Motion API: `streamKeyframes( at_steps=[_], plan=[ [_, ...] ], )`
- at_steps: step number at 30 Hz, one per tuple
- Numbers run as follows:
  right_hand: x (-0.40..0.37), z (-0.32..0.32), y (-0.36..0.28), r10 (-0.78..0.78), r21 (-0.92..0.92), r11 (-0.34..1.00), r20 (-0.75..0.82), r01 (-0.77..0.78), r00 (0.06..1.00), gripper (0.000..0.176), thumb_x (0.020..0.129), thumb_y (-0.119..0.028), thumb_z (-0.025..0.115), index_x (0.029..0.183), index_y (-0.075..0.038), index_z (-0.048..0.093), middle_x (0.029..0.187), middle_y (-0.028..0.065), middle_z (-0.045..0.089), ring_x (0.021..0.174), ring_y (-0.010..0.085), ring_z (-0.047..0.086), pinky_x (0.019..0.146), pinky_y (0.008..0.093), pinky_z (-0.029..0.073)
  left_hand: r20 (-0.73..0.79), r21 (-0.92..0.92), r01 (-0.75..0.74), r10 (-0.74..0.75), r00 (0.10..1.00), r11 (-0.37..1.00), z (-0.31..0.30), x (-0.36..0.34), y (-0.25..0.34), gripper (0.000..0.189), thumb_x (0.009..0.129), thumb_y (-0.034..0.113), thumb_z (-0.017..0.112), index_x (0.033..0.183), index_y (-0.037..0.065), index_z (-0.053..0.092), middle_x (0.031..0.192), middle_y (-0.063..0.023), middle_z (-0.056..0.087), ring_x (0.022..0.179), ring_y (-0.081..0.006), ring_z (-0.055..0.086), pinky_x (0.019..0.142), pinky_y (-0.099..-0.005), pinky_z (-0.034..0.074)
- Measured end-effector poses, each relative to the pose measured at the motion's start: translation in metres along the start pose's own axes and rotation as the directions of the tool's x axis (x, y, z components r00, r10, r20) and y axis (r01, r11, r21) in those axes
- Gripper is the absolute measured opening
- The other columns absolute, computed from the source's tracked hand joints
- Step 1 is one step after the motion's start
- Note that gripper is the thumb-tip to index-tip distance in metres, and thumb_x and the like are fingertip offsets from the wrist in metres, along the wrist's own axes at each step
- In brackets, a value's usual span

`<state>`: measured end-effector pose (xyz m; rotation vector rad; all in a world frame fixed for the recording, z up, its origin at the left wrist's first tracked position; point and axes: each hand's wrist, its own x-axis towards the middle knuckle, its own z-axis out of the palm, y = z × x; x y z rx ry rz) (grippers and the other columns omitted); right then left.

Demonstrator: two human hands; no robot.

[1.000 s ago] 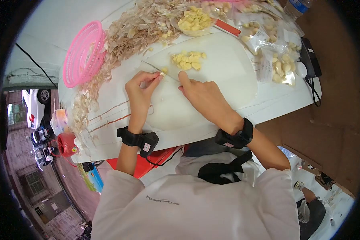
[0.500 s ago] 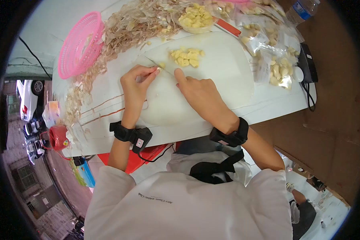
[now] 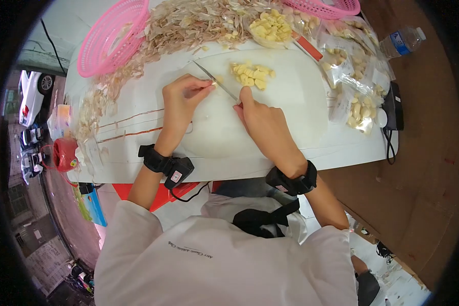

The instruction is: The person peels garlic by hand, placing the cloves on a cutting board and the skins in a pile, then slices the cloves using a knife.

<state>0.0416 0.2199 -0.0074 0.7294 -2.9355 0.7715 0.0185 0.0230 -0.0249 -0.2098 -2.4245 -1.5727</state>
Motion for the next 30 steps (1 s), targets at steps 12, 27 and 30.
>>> streamKeyframes(
  at_steps=[12,27,30],
  plan=[
    [-0.0003,-0.0009,-0.0001,-0.013,0.011,1.000,-0.001,0.013,1.000,0.021,0.095,-0.019,0.053,0.096,-0.004,0.038,0.069,0.0132,0.064,0.057,0.0333,0.062,0.048,0.0434,0.047,-0.038,-0.030,-0.006,0.005,0.999,1.000,0.0026,-0.0008,-0.0020,0.008,0.076,-0.001,0.074,0.083,-0.003,0.070,0.080,-0.0102,0.067,0.069,-0.0127,0.061,0.063,-0.0240,0.048],
    [0.0036,-0.0037,-0.0026,0.009,-0.074,0.997,0.086,-0.002,0.996,0.021,0.094,-0.020,0.053,0.098,-0.005,0.039,0.066,0.0137,0.064,0.057,0.0332,0.063,0.047,0.0439,0.047,-0.028,-0.083,0.005,-0.007,1.000,0.997,0.0017,-0.0007,-0.0007,0.009,0.076,-0.005,0.072,0.084,-0.005,0.070,0.082,-0.0111,0.067,0.074,-0.0155,0.065,0.069,-0.0256,0.054],
    [0.0059,-0.0046,-0.0034,-0.004,-0.097,0.995,0.087,0.012,0.996,0.021,0.095,-0.021,0.052,0.098,-0.005,0.039,0.065,0.0139,0.063,0.056,0.0331,0.063,0.047,0.0442,0.047,-0.021,-0.086,0.021,-0.022,1.000,0.996,0.0021,-0.0009,-0.0031,0.008,0.076,-0.005,0.071,0.084,-0.005,0.070,0.082,-0.0113,0.067,0.075,-0.0157,0.066,0.070,-0.0257,0.054]
  ],
)
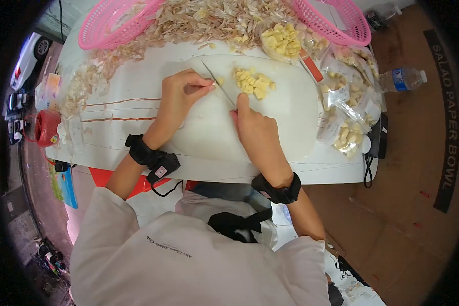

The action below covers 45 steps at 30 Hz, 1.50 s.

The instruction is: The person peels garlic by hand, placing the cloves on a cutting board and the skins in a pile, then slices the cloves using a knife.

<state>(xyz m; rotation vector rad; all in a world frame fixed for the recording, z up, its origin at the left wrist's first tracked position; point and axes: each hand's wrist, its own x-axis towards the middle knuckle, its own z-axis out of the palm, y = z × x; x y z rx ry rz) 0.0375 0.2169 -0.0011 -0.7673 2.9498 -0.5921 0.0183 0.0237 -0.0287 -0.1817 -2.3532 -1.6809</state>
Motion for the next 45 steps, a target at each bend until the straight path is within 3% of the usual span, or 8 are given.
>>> streamKeyframes(
  at_steps=[4,6,10,22,42,45],
  plan=[
    [0.0062,0.0019,-0.0023,0.010,-0.022,1.000,0.023,-0.010,1.000,0.021,0.096,-0.022,0.050,0.098,-0.005,0.039,0.065,0.0149,0.063,0.057,0.0337,0.063,0.048,0.0450,0.048,0.009,0.023,-0.030,0.029,1.000,0.999,-0.0012,-0.0001,0.0003,0.008,0.076,-0.005,0.070,0.084,-0.007,0.068,0.081,-0.0144,0.066,0.075,-0.0219,0.068,0.069,-0.0279,0.055],
    [0.0055,0.0045,-0.0016,0.024,-0.001,1.000,0.013,-0.024,1.000,0.021,0.096,-0.021,0.050,0.098,-0.004,0.039,0.066,0.0154,0.063,0.058,0.0344,0.063,0.048,0.0452,0.048,-0.001,-0.011,-0.007,0.007,1.000,1.000,-0.0006,-0.0006,0.0006,0.008,0.076,-0.005,0.071,0.084,-0.005,0.070,0.082,-0.0107,0.067,0.075,-0.0155,0.066,0.069,-0.0255,0.054],
    [0.0019,0.0015,-0.0010,0.059,0.144,0.988,-0.049,-0.052,0.997,0.020,0.095,-0.019,0.052,0.097,-0.004,0.039,0.068,0.0165,0.063,0.059,0.0365,0.062,0.050,0.0456,0.048,0.003,0.025,-0.014,0.014,1.000,1.000,-0.0009,0.0005,0.0015,0.008,0.076,-0.005,0.071,0.084,-0.005,0.069,0.083,-0.0104,0.067,0.075,-0.0149,0.066,0.069,-0.0251,0.054],
    [-0.0010,-0.0003,-0.0015,0.031,0.163,0.986,-0.061,-0.021,0.998,0.021,0.094,-0.018,0.053,0.097,-0.003,0.039,0.069,0.0173,0.063,0.060,0.0372,0.062,0.050,0.0449,0.048,0.006,0.003,-0.002,0.002,1.000,1.000,-0.0029,0.0007,0.0025,0.008,0.076,-0.004,0.071,0.084,-0.005,0.069,0.080,-0.0104,0.068,0.072,-0.0147,0.065,0.067,-0.0255,0.053],
    [0.0002,-0.0015,-0.0067,0.021,0.050,0.999,-0.009,-0.021,1.000,0.019,0.095,-0.018,0.051,0.096,-0.005,0.037,0.068,0.0161,0.063,0.059,0.0358,0.062,0.049,0.0453,0.046,-0.004,-0.026,-0.013,0.013,1.000,1.000,-0.0010,-0.0002,-0.0004,0.008,0.076,-0.005,0.071,0.083,-0.006,0.069,0.080,-0.0109,0.067,0.073,-0.0145,0.065,0.065,-0.0251,0.053],
    [0.0005,-0.0010,-0.0076,0.031,0.049,0.998,0.003,-0.031,1.000,0.019,0.095,-0.018,0.051,0.097,-0.005,0.038,0.068,0.0157,0.063,0.059,0.0354,0.062,0.048,0.0451,0.046,0.007,0.035,-0.039,0.039,0.999,0.999,-0.0018,-0.0003,-0.0010,0.008,0.076,-0.005,0.072,0.084,-0.006,0.069,0.082,-0.0110,0.067,0.073,-0.0146,0.065,0.066,-0.0250,0.053]
  ],
)
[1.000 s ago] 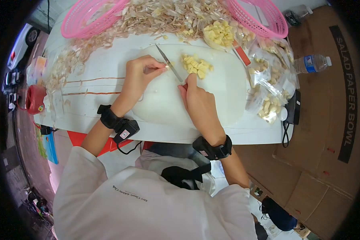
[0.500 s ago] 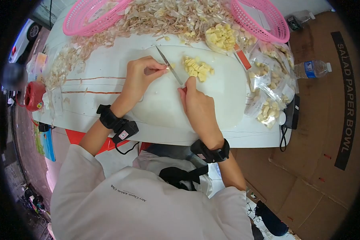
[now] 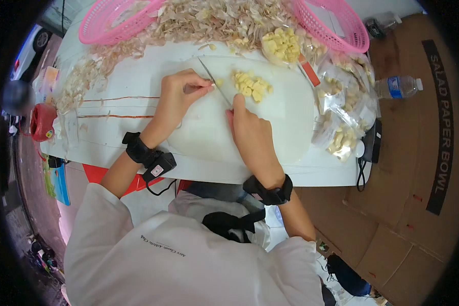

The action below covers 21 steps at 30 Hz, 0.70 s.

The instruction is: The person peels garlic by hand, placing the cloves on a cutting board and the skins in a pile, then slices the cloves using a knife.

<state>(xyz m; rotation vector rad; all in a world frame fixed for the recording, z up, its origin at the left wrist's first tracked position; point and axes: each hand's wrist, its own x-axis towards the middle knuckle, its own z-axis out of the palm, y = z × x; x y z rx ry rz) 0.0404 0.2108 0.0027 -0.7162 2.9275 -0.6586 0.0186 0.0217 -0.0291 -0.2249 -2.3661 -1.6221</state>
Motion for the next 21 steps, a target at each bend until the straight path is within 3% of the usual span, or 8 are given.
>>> streamKeyframes(
  at_steps=[4,8,13,21],
  plan=[
    [0.0069,0.0048,0.0009,-0.038,-0.084,0.996,-0.011,0.037,0.999,0.019,0.095,-0.019,0.051,0.098,-0.005,0.038,0.067,0.0153,0.063,0.058,0.0338,0.062,0.048,0.0447,0.047,-0.001,-0.040,0.000,0.000,1.000,0.999,0.0013,0.0001,-0.0016,0.009,0.076,-0.005,0.072,0.084,-0.006,0.069,0.082,-0.0107,0.067,0.074,-0.0148,0.065,0.067,-0.0253,0.053],
    [0.0016,0.0029,0.0058,-0.023,-0.058,0.998,0.013,0.024,1.000,0.020,0.095,-0.019,0.052,0.098,-0.005,0.039,0.068,0.0150,0.063,0.058,0.0327,0.063,0.048,0.0443,0.048,-0.009,-0.031,0.008,-0.009,1.000,0.999,0.0012,-0.0011,-0.0016,0.010,0.076,-0.005,0.072,0.085,-0.005,0.069,0.082,-0.0105,0.067,0.074,-0.0146,0.065,0.068,-0.0252,0.054],
    [-0.0009,0.0007,0.0055,0.006,0.099,0.995,-0.065,0.001,0.998,0.020,0.095,-0.018,0.053,0.097,-0.004,0.039,0.069,0.0159,0.064,0.060,0.0350,0.063,0.050,0.0446,0.048,-0.010,-0.001,0.036,-0.036,0.999,0.999,0.0009,0.0005,0.0008,0.009,0.076,-0.004,0.072,0.085,-0.004,0.070,0.083,-0.0110,0.068,0.075,-0.0147,0.065,0.069,-0.0253,0.054],
    [-0.0010,-0.0003,0.0057,-0.016,0.087,0.996,-0.054,0.021,0.998,0.020,0.095,-0.018,0.053,0.097,-0.004,0.039,0.069,0.0164,0.064,0.061,0.0358,0.063,0.051,0.0448,0.048,-0.009,-0.045,0.053,-0.053,0.999,0.998,0.0003,0.0008,0.0045,0.009,0.076,-0.004,0.072,0.084,-0.005,0.069,0.083,-0.0122,0.069,0.075,-0.0147,0.066,0.070,-0.0253,0.054]
  ],
)
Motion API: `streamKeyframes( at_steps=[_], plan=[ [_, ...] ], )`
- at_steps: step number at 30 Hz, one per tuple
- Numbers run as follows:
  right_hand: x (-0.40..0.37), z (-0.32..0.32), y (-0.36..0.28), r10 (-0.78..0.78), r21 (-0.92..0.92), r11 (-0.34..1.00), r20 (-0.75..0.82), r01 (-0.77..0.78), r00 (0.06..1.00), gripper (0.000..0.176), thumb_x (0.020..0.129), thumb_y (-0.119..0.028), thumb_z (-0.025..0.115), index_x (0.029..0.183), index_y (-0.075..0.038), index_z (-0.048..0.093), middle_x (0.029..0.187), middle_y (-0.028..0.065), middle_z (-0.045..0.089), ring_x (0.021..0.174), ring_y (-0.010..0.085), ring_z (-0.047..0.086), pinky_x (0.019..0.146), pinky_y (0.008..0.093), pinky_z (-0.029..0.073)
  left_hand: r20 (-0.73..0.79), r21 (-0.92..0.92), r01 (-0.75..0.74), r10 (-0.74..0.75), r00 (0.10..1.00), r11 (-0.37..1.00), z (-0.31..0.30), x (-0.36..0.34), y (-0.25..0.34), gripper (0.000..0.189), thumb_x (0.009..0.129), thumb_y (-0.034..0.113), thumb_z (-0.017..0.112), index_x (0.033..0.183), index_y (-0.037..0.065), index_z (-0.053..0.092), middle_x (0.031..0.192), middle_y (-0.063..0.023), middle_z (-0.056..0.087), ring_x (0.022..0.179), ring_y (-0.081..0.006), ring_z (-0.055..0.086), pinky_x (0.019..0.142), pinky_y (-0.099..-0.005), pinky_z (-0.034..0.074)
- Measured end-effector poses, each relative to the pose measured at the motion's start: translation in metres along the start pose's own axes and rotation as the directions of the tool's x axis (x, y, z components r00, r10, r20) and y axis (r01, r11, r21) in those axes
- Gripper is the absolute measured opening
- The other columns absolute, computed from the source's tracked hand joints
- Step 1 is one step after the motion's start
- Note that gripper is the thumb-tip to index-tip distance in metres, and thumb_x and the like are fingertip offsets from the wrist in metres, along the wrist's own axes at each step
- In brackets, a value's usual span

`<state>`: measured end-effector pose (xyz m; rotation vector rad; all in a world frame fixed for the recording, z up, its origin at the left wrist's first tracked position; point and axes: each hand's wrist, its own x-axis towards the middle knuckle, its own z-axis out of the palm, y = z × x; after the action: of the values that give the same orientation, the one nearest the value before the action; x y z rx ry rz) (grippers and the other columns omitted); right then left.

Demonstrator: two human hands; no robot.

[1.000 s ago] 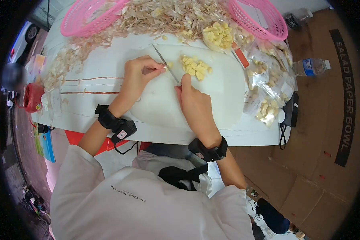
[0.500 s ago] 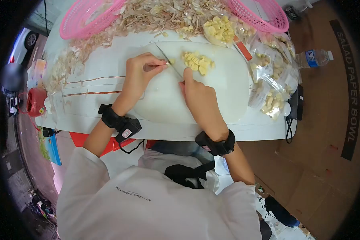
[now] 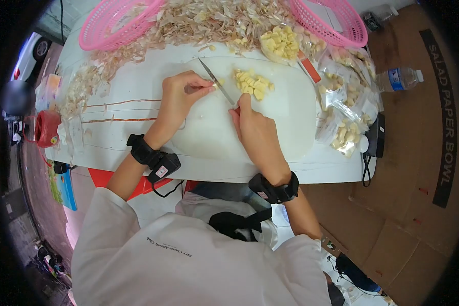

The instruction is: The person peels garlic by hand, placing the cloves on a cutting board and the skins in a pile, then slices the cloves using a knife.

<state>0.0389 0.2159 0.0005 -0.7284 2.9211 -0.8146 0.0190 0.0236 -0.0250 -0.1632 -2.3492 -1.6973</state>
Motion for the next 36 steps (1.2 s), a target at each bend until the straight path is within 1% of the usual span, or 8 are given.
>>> streamKeyframes(
  at_steps=[16,20,24,25,27,32,34,36],
  plan=[
    [0.0009,0.0000,0.0014,-0.007,0.005,1.000,0.014,0.007,1.000,0.020,0.094,-0.018,0.054,0.096,-0.004,0.039,0.069,0.0154,0.064,0.060,0.0356,0.063,0.051,0.0448,0.048,-0.009,-0.007,-0.024,0.024,1.000,1.000,0.0008,-0.0005,-0.0022,0.009,0.075,-0.003,0.073,0.084,-0.004,0.069,0.081,-0.0115,0.067,0.074,-0.0155,0.065,0.071,-0.0259,0.053],
    [0.0063,0.0009,0.0003,-0.009,0.016,1.000,0.001,0.009,1.000,0.020,0.095,-0.018,0.053,0.097,-0.004,0.039,0.068,0.0158,0.063,0.059,0.0357,0.063,0.050,0.0452,0.048,-0.012,0.040,-0.048,0.049,0.999,0.998,0.0015,-0.0006,-0.0037,0.009,0.075,-0.002,0.074,0.082,-0.003,0.069,0.079,-0.0104,0.067,0.071,-0.0143,0.064,0.065,-0.0251,0.050],
    [0.0092,0.0026,0.0015,-0.018,-0.043,0.999,0.037,0.020,0.999,0.021,0.095,-0.020,0.052,0.099,-0.003,0.039,0.065,0.0166,0.062,0.059,0.0357,0.062,0.050,0.0456,0.048,-0.018,0.070,-0.057,0.059,0.998,0.996,0.0013,-0.0004,-0.0060,0.008,0.075,-0.001,0.075,0.081,-0.002,0.070,0.078,-0.0092,0.067,0.068,-0.0133,0.062,0.061,-0.0244,0.046],
    [0.0080,0.0030,0.0019,-0.029,-0.054,0.998,0.033,0.030,0.999,0.021,0.095,-0.020,0.051,0.100,-0.003,0.039,0.064,0.0165,0.061,0.058,0.0356,0.062,0.050,0.0457,0.047,-0.012,0.070,-0.058,0.059,0.998,0.996,0.0014,-0.0006,-0.0047,0.008,0.075,-0.001,0.075,0.081,-0.002,0.070,0.078,-0.0092,0.067,0.068,-0.0133,0.062,0.061,-0.0244,0.046],
    [0.0050,0.0034,0.0035,-0.017,-0.070,0.997,0.047,0.020,0.999,0.021,0.095,-0.020,0.051,0.100,-0.003,0.040,0.063,0.0162,0.061,0.058,0.0353,0.062,0.050,0.0455,0.047,-0.009,0.091,-0.043,0.044,0.999,0.995,0.0007,-0.0002,-0.0014,0.008,0.074,-0.004,0.073,0.080,-0.005,0.068,0.079,-0.0149,0.067,0.072,-0.0216,0.067,0.066,-0.0284,0.052],
    [0.0030,0.0029,0.0042,-0.021,-0.102,0.994,0.049,0.026,0.999,0.021,0.094,-0.020,0.051,0.101,-0.003,0.041,0.060,0.0151,0.060,0.057,0.0349,0.062,0.049,0.0449,0.047,-0.019,0.083,-0.052,0.053,0.998,0.995,0.0018,-0.0004,0.0001,0.008,0.074,-0.003,0.073,0.080,-0.005,0.068,0.078,-0.0142,0.067,0.071,-0.0206,0.067,0.067,-0.0276,0.052],
    [0.0047,0.0024,-0.0011,-0.024,-0.162,0.986,0.049,0.032,0.999,0.021,0.094,-0.020,0.052,0.101,-0.003,0.041,0.060,0.0152,0.060,0.057,0.0349,0.062,0.049,0.0447,0.047,-0.006,0.087,-0.046,0.047,0.999,0.995,0.0018,-0.0009,-0.0009,0.007,0.075,-0.003,0.073,0.080,-0.005,0.068,0.078,-0.0140,0.067,0.070,-0.0203,0.067,0.067,-0.0274,0.052],
    [0.0044,0.0035,-0.0005,-0.008,-0.145,0.989,0.031,0.012,1.000,0.021,0.094,-0.020,0.052,0.100,-0.003,0.041,0.060,0.0152,0.060,0.057,0.0349,0.062,0.050,0.0449,0.047,-0.022,0.075,-0.066,0.068,0.997,0.995,0.0024,0.0000,-0.0028,0.007,0.075,-0.002,0.073,0.080,-0.005,0.068,0.078,-0.0135,0.067,0.070,-0.0196,0.066,0.066,-0.0270,0.051]
  ],
)
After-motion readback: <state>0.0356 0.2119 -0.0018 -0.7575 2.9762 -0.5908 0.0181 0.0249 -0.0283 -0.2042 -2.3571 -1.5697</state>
